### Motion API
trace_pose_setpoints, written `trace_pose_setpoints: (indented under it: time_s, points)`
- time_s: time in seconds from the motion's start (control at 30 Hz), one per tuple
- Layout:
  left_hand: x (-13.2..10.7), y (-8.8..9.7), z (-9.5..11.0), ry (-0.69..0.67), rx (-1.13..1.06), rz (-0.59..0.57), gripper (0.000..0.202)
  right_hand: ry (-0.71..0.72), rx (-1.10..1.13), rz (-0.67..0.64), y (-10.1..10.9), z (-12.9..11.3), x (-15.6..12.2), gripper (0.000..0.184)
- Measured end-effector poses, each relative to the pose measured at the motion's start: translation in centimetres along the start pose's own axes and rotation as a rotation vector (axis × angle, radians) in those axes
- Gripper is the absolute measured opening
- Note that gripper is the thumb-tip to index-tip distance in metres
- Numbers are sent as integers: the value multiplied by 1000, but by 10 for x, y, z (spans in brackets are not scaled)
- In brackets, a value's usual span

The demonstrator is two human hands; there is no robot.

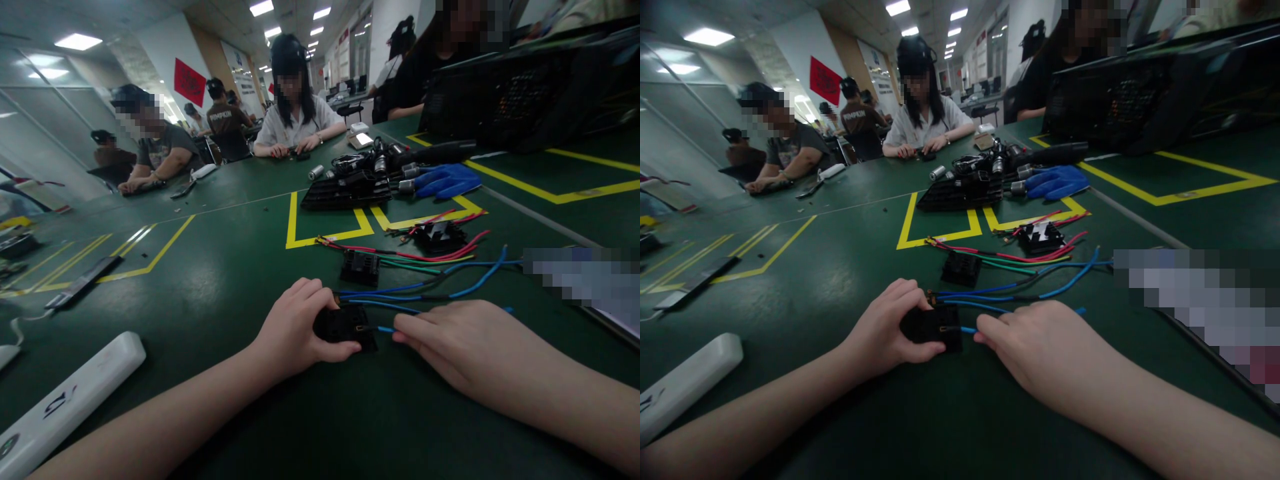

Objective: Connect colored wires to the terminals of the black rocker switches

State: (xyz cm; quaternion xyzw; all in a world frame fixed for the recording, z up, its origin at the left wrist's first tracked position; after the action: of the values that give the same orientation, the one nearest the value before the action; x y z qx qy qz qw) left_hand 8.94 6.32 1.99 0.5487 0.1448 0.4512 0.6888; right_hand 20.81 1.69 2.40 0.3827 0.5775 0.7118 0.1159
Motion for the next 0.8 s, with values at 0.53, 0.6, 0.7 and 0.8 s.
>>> trace_pose_setpoints:
  time_s: [0.53,0.6,0.7,0.8]
  points:
    - [0,-1,-1,9,10,2,40,109,-190,274,46,-19,6,42]
    - [-1,-1,0,6,6,4,40,61,-135,210,34,-11,6,38]
    - [-1,0,0,0,-9,9,39,-15,-39,61,9,0,3,29]
    - [-1,0,0,3,-12,10,40,-46,-1,1,-3,4,1,21]
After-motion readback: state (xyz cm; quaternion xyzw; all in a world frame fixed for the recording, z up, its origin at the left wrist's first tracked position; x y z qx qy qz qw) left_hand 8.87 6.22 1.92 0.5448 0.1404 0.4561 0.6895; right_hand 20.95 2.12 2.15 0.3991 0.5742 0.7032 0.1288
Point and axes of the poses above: each hand's wrist, its own x-axis towards the middle knuckle, its own y-axis out of the back of the hand, z = x × y, the point moved 10 cm from there along x, towards the middle knuckle, and after that the axes turned 7 degrees about z, right-handed, at the moved point
